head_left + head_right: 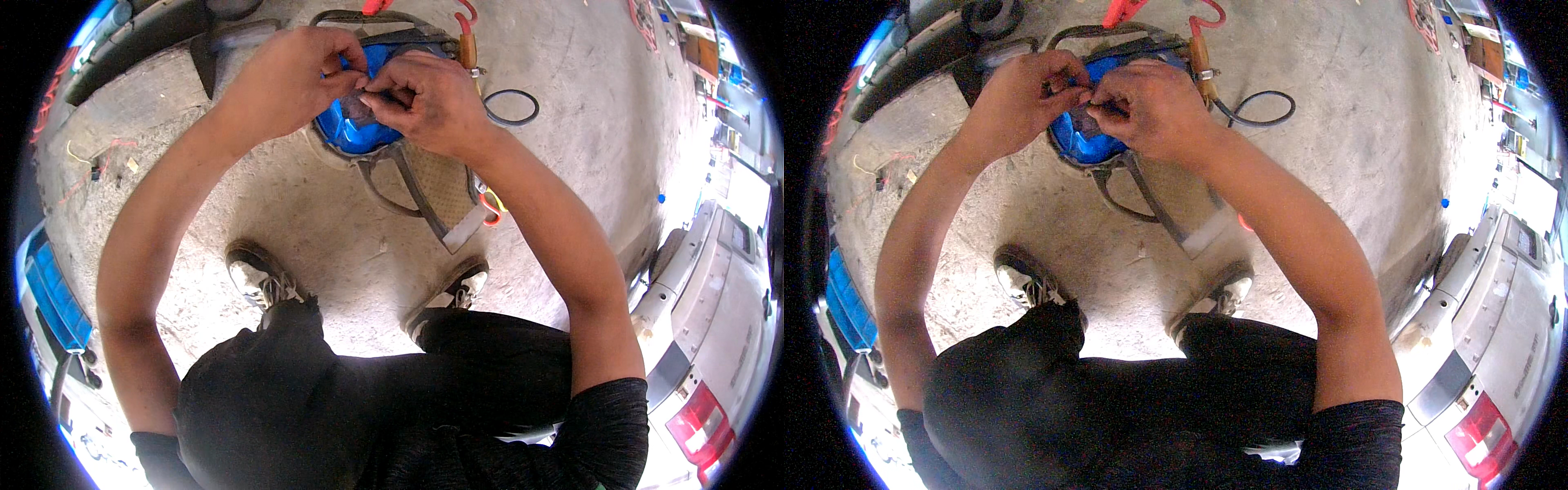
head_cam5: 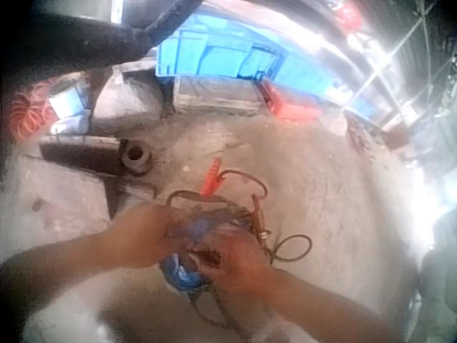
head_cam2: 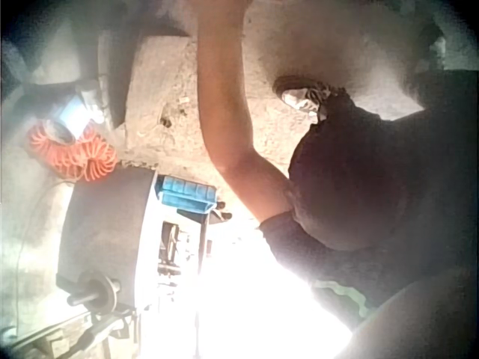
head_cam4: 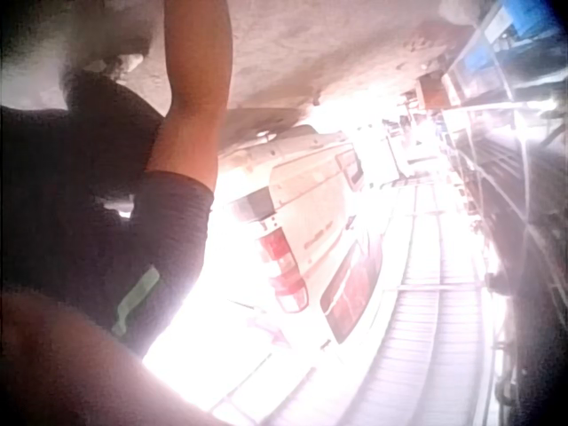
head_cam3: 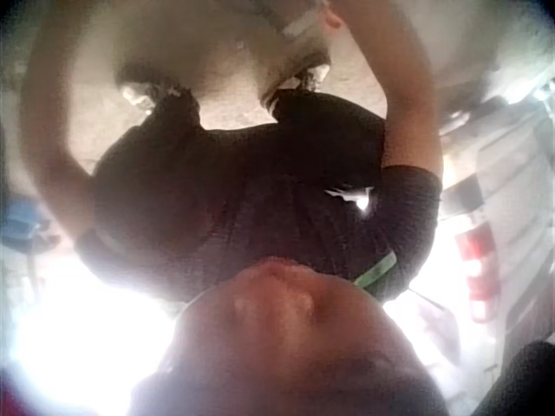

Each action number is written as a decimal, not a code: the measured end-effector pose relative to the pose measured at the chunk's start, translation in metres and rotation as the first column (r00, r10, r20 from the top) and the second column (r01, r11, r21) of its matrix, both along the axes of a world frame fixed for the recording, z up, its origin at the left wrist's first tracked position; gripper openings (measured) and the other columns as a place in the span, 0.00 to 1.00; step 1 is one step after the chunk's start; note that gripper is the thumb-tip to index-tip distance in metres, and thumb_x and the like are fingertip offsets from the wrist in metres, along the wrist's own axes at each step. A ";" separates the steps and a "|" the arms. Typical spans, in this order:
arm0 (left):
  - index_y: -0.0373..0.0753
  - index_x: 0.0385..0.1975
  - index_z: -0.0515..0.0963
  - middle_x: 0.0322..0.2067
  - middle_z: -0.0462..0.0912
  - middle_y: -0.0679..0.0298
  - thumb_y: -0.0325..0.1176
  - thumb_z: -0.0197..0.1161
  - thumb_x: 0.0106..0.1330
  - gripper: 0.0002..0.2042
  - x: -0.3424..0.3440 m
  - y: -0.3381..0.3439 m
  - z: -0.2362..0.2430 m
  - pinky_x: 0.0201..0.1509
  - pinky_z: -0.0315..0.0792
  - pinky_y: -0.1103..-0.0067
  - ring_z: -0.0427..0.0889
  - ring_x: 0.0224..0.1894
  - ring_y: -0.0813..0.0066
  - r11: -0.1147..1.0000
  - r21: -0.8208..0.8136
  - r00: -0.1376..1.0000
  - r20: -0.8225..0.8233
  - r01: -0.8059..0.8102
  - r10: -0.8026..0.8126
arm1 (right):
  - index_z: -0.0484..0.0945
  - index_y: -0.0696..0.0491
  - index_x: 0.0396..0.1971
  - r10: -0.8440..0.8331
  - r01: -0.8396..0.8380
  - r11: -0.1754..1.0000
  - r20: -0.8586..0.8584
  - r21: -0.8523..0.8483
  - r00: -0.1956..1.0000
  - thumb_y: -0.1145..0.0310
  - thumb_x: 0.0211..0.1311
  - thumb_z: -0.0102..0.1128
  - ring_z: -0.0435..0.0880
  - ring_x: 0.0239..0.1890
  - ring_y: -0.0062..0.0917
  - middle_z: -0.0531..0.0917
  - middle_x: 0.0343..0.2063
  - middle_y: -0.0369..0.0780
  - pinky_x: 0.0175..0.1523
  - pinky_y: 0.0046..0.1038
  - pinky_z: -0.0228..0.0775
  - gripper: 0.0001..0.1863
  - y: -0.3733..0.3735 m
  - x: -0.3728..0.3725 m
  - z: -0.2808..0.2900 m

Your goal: The person works on a small blue electrical device on the floor, stripping wires, cutting with scissors, and wrapping connections with electrical tape. They repeatedly handle the wires and tape to secure the connections.

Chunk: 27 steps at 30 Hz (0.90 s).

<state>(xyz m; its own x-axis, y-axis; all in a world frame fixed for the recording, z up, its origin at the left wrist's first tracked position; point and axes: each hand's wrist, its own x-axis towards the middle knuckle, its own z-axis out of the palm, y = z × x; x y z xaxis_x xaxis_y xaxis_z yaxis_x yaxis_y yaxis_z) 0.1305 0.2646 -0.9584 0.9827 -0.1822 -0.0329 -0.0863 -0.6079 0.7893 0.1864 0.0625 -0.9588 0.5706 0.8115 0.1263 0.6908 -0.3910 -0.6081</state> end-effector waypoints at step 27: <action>0.34 0.40 0.78 0.33 0.78 0.52 0.27 0.59 0.60 0.10 0.000 0.021 0.001 0.39 0.74 0.65 0.80 0.37 0.51 0.889 0.239 0.880 0.186 0.390 -0.436 | 0.81 0.50 0.27 -0.015 0.015 1.000 0.024 0.008 1.000 0.60 0.49 0.69 0.81 0.31 0.36 0.82 0.24 0.39 0.38 0.35 0.73 0.10 -0.001 0.000 -0.001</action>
<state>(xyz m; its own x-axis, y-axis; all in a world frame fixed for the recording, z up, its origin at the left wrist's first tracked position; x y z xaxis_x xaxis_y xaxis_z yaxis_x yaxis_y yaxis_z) 0.1307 0.2852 -0.9573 0.8031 -0.5861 0.1077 -0.5257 -0.6117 0.5912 0.1863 0.0616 -0.9595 0.5793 0.8018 0.1468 0.6996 -0.3967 -0.5942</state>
